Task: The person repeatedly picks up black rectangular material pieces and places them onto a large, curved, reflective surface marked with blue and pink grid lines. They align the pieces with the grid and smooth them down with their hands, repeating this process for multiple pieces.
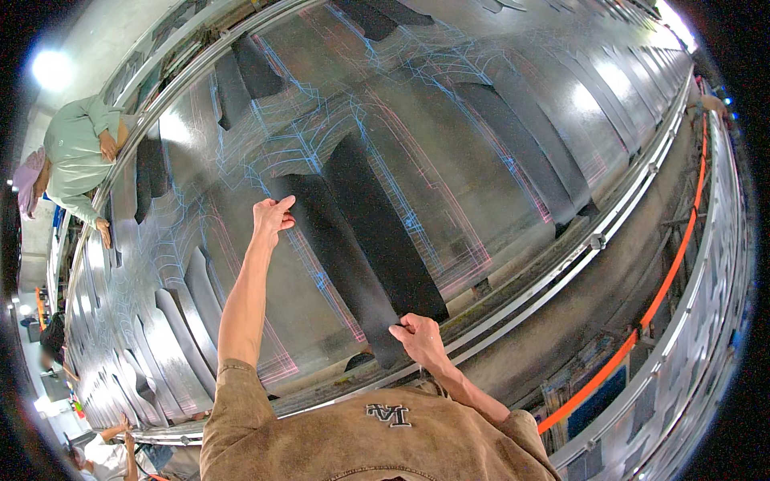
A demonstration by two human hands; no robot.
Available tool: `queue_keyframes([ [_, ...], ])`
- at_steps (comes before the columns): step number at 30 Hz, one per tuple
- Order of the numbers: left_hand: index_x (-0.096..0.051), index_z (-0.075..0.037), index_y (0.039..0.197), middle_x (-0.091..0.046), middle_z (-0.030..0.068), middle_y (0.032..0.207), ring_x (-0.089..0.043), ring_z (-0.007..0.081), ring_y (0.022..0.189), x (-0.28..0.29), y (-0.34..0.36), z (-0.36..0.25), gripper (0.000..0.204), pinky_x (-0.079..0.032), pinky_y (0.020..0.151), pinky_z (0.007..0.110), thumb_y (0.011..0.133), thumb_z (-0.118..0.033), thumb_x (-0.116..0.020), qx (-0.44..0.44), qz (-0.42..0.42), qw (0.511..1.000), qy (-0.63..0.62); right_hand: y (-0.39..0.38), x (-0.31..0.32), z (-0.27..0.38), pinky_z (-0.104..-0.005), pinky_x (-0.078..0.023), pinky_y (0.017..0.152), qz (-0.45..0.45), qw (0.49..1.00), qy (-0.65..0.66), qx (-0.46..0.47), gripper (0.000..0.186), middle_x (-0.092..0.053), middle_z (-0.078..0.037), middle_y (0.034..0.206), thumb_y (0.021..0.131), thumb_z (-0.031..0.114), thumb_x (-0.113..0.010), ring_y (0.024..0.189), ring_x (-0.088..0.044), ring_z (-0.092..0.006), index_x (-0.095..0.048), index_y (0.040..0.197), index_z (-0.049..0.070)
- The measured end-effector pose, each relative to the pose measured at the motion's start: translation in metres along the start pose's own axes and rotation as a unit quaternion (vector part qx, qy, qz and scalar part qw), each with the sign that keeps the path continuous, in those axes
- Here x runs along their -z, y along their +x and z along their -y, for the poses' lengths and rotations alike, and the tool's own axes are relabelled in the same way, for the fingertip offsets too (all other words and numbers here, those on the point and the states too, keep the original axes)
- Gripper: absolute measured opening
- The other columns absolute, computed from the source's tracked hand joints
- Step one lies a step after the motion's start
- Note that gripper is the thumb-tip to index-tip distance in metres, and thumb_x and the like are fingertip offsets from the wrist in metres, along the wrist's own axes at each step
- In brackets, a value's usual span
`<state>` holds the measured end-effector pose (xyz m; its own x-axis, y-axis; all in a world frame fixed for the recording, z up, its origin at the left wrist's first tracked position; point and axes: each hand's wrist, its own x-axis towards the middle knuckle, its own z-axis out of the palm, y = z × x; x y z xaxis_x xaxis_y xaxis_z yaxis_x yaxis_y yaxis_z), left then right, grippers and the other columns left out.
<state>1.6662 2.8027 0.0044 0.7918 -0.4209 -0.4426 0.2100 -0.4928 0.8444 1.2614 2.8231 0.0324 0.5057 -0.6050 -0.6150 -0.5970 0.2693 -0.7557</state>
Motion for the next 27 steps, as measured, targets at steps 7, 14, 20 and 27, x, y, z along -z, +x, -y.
queue_keyframes([
  [7, -0.057, -0.001, 0.070, -0.061, 0.0087, 0.065, -0.060, 0.0145, 0.052, -0.005, -0.005, -0.001, 0.031, -0.054, 0.045, 0.027, 0.078, -0.016, -0.083, -0.010, -0.023, 0.999, 0.030, 0.003, 0.000, -0.012, -0.0279, -0.041, 0.047, -0.012, 1.000, -0.004, 0.013, 0.026, -0.057, -0.001, 0.062, 0.092, 0.023, -0.069, 0.053, -0.050, -0.0067, -0.065, 0.086, -0.003],
  [14, -0.059, 0.001, 0.072, -0.062, 0.0093, 0.065, -0.060, 0.0146, 0.051, -0.007, -0.008, -0.002, 0.029, -0.054, 0.045, 0.028, 0.077, -0.016, -0.082, -0.002, -0.046, 0.998, 0.045, 0.002, 0.003, -0.009, -0.0261, -0.038, 0.047, -0.013, 1.000, 0.006, -0.003, 0.025, -0.054, 0.001, 0.059, 0.092, 0.021, -0.069, 0.053, -0.047, -0.0042, -0.065, 0.083, -0.003],
  [20, -0.061, 0.007, 0.070, -0.064, 0.0138, 0.064, -0.064, 0.0176, 0.051, -0.005, -0.008, -0.001, 0.031, -0.057, 0.046, 0.029, 0.076, -0.016, -0.080, -0.019, -0.055, 0.997, 0.042, 0.004, 0.003, -0.006, -0.0271, -0.036, 0.047, 0.002, 0.999, 0.024, -0.030, 0.026, -0.054, 0.001, 0.059, 0.091, 0.021, -0.069, 0.053, -0.047, -0.0044, -0.065, 0.082, -0.003],
  [27, -0.059, 0.000, 0.073, -0.063, 0.0087, 0.067, -0.061, 0.0149, 0.053, -0.009, -0.001, 0.006, 0.031, -0.055, 0.046, 0.028, 0.077, -0.019, -0.084, -0.016, -0.041, 0.998, 0.033, 0.004, 0.000, -0.013, -0.0318, -0.036, 0.050, -0.024, 1.000, 0.006, -0.013, 0.032, -0.051, -0.005, 0.058, 0.089, 0.025, -0.069, 0.056, -0.043, -0.0092, -0.064, 0.082, -0.006],
])
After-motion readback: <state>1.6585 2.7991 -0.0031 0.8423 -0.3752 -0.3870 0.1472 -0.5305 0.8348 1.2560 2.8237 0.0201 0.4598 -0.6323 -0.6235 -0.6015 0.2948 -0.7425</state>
